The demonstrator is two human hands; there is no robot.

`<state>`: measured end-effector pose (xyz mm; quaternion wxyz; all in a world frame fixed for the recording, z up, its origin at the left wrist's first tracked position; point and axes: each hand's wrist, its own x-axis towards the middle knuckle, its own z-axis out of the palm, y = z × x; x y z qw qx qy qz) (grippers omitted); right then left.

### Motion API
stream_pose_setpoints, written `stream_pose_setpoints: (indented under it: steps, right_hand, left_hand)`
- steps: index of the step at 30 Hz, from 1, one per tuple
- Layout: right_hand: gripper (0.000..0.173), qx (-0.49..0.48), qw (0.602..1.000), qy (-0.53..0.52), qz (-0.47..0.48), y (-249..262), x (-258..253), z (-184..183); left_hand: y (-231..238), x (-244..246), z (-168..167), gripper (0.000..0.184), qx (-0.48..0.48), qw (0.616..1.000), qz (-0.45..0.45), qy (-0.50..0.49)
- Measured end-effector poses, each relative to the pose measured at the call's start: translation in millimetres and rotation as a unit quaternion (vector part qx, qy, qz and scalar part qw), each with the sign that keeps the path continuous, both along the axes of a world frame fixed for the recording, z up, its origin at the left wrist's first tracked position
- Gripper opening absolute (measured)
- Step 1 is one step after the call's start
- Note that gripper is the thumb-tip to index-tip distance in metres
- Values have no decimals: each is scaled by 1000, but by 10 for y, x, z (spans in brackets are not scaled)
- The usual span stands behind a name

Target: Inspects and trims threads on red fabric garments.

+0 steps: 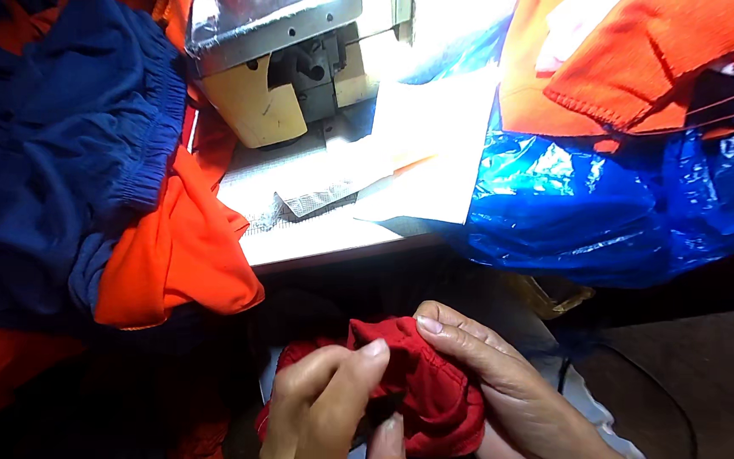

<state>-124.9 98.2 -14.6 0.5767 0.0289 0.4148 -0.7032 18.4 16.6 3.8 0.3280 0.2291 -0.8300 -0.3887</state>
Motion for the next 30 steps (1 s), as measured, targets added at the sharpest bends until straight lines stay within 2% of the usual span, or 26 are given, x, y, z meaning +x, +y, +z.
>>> stream_pose_setpoints:
  steps: [3,5,8,13,15,18,20,21,23,26,28,30]
  right_hand:
    - [23,2,1000,-1,14,7,-5,21]
    - [24,-30,999,3,19,18,22,-45]
    - [25,-40,999,15,25,15,76,-90]
    - [23,-46,998,29,12,12,83,-99]
    - [22,-49,998,29,16,2,86,-107]
    - [21,-34,999,26,32,-16,94,-50]
    - [23,-31,998,45,35,-17,106,-38]
    - [22,-37,997,60,35,-9,119,-53]
    - [20,-53,994,86,38,24,140,-103]
    - [21,-37,993,111,15,51,114,-127]
    - [20,-21,995,94,8,51,95,-138]
    - [10,-3,998,65,5,18,94,-105]
  left_hand:
    - [27,-103,-121,31,34,999,9,-1]
    - [51,-173,-149,27,29,1000,12,1]
    - [47,-254,-198,11,-24,999,23,0]
    - [-53,-187,-217,17,-86,994,63,-25]
    - [-52,-163,-218,19,-59,997,49,-8]
    - [53,-198,-159,18,31,998,-22,42]
    - [120,-248,-140,19,53,996,-55,52]
    - [111,-248,-161,19,38,998,-42,37]
    - [-78,-155,-282,18,8,999,52,10]
    - [-547,32,-427,11,48,982,161,91]
    - [-547,80,-326,10,65,975,165,132]
    - [-341,89,-217,6,89,982,120,115]
